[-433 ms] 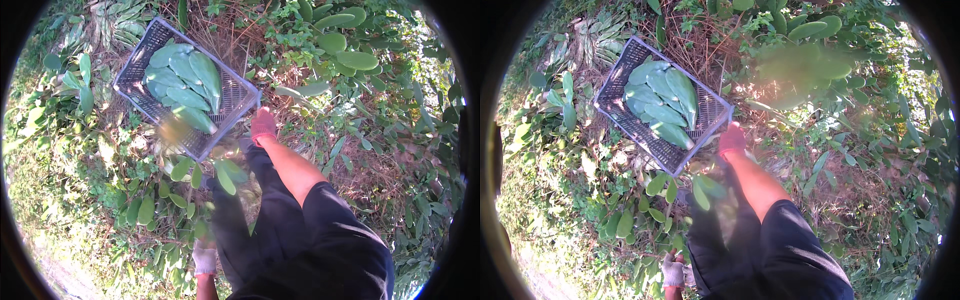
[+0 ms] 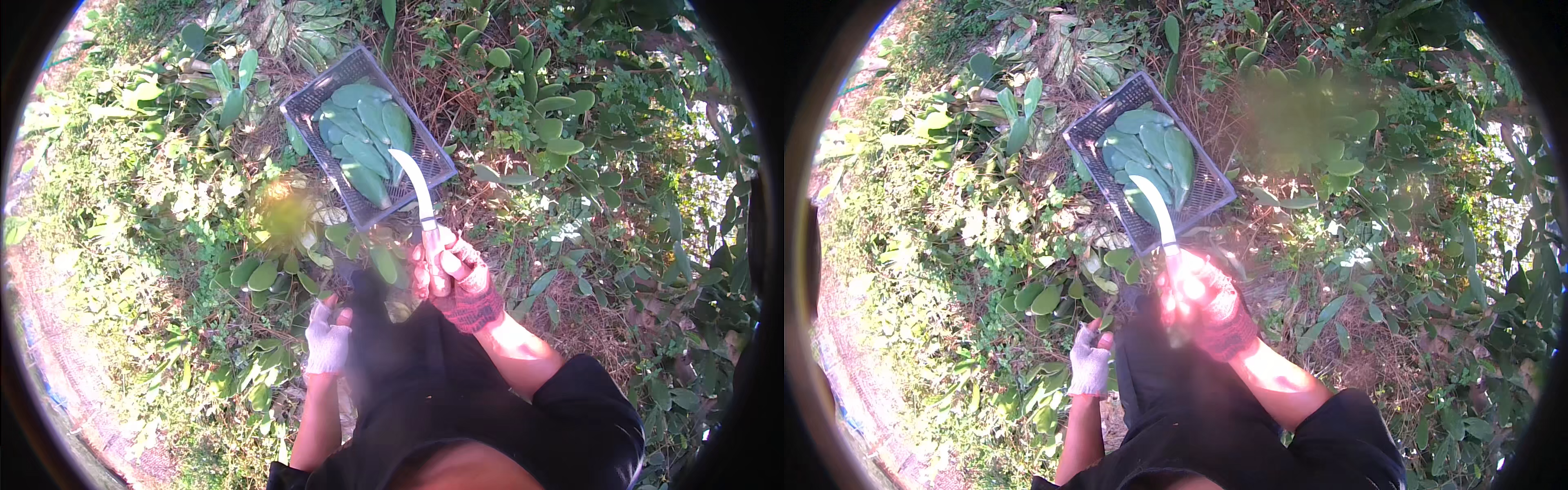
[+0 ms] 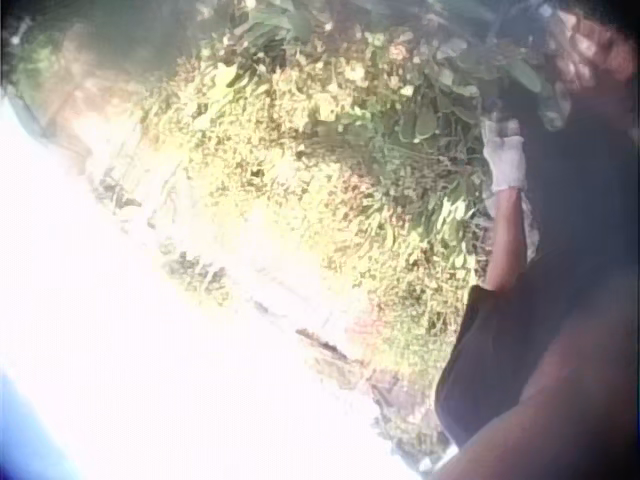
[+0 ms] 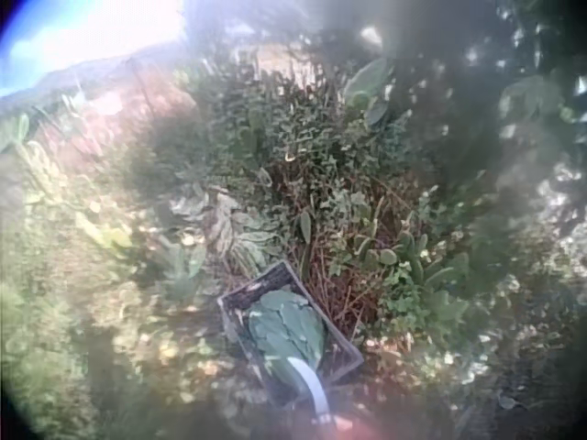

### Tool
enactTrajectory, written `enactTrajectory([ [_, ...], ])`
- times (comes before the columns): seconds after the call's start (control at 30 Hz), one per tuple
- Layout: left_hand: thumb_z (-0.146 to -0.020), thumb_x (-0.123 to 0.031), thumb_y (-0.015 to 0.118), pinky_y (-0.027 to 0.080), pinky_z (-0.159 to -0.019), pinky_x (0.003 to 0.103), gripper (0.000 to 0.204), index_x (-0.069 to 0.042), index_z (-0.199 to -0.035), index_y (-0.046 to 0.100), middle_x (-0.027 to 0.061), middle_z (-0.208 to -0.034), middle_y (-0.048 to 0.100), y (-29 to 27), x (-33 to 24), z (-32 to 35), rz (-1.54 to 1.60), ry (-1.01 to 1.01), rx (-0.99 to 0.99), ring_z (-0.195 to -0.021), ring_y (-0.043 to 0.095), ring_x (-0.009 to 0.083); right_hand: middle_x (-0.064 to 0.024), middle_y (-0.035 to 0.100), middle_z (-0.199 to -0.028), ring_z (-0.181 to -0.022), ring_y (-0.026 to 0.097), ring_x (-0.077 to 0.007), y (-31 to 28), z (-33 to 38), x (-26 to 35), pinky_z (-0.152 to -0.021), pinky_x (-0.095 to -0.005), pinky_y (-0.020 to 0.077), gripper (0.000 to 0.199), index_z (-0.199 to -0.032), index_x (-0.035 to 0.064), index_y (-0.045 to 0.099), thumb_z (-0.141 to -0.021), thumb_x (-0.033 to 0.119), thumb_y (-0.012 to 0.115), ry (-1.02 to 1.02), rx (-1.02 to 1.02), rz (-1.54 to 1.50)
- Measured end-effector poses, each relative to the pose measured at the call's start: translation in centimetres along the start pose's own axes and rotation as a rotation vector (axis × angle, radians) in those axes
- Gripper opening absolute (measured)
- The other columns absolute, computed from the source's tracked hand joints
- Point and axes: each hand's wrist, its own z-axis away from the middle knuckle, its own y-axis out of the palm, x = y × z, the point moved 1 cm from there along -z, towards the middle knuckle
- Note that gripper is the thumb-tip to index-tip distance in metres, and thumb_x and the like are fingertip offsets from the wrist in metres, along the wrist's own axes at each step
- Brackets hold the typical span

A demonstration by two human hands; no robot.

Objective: The person uses a curved knife to cut cactus pads from a prickly pear cactus and places them into a black plastic crate. The person repeatedly reaches for pads, cuts them, and adds them to the crate while moving around the cactus.

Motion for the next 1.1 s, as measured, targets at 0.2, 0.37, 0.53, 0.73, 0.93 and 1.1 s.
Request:
enactTrajectory([
  [0.2, -0.083, -0.009, 0.063, 0.049, -0.081, 0.030, 0.032, -0.001, -0.114, 0.062, 0.0114, -0.100, 0.066, -2.7, -3.1, 3.1, 0.199, 0.097, -0.119, -0.089, 0.062, 0.0176, -0.0116, 0.054, -0.095, -0.078, 0.056, -0.0168, 9.9, 5.3, 5.0, -0.065, -0.0318, 0.0505, 0.041, -0.107, -0.0028, 0.053, -0.087, 0.030, 0.067, 0.034, 0.256, -0.074],
  [0.37, -0.082, -0.006, 0.065, 0.045, -0.066, 0.025, 0.010, 0.000, -0.089, 0.065, 0.0061, -0.091, 0.063, -4.3, -5.9, 5.0, 0.415, 0.443, -0.146, -0.077, 0.057, 0.0120, -0.0124, 0.054, -0.096, -0.078, 0.056, -0.0194, 13.6, 7.7, 5.2, -0.065, -0.0334, 0.0510, 0.040, -0.110, -0.0007, 0.054, -0.088, 0.031, 0.064, -0.077, 0.452, 0.099],
  [0.53, -0.080, -0.013, 0.069, 0.047, -0.069, 0.032, 0.014, 0.000, -0.078, 0.064, 0.0103, -0.093, 0.066, -6.5, -9.2, 7.7, 0.308, 0.646, -0.229, -0.081, 0.060, 0.0190, -0.0079, 0.056, -0.096, -0.080, 0.057, -0.0165, 15.3, 8.6, 4.9, -0.069, -0.0313, 0.0501, 0.044, -0.111, -0.0005, 0.054, -0.087, 0.035, 0.065, -0.087, 0.571, 0.219],
  [0.73, -0.084, -0.025, 0.064, 0.050, -0.068, 0.032, 0.025, -0.002, -0.095, 0.066, 0.0122, -0.084, 0.063, -9.5, -13.6, 11.3, 0.425, 0.781, -0.146, -0.077, 0.064, 0.0220, -0.0077, 0.058, -0.097, -0.075, 0.057, -0.0144, 15.9, 9.5, 3.3, -0.068, -0.0294, 0.0502, 0.036, -0.114, 0.0040, 0.054, -0.087, 0.025, 0.067, -0.094, 0.493, 0.325],
  [0.93, -0.086, -0.021, 0.065, 0.048, -0.065, 0.032, 0.021, -0.001, -0.094, 0.066, 0.0088, -0.082, 0.057, -10.4, -15.2, 14.3, 0.409, 0.692, -0.067, -0.074, 0.062, 0.0190, -0.0045, 0.058, -0.090, -0.067, 0.053, -0.0108, 16.9, 10.1, 0.0, -0.059, -0.0248, 0.0452, 0.037, -0.116, 0.0097, 0.054, -0.087, 0.025, 0.071, -0.226, 0.415, 0.409],
  [1.1, -0.088, -0.014, 0.063, 0.048, -0.062, 0.030, 0.013, -0.003, -0.092, 0.066, 0.0083, -0.080, 0.056, -13.4, -12.9, 17.8, 0.497, 0.606, -0.196, -0.070, 0.060, 0.0173, -0.0134, 0.059, -0.119, -0.104, 0.060, -0.0192, 18.1, 12.3, -1.0, -0.087, -0.0338, 0.0489, 0.043, -0.125, 0.0069, 0.049, -0.085, -0.002, 0.061, -0.038, 0.656, 0.609],
])
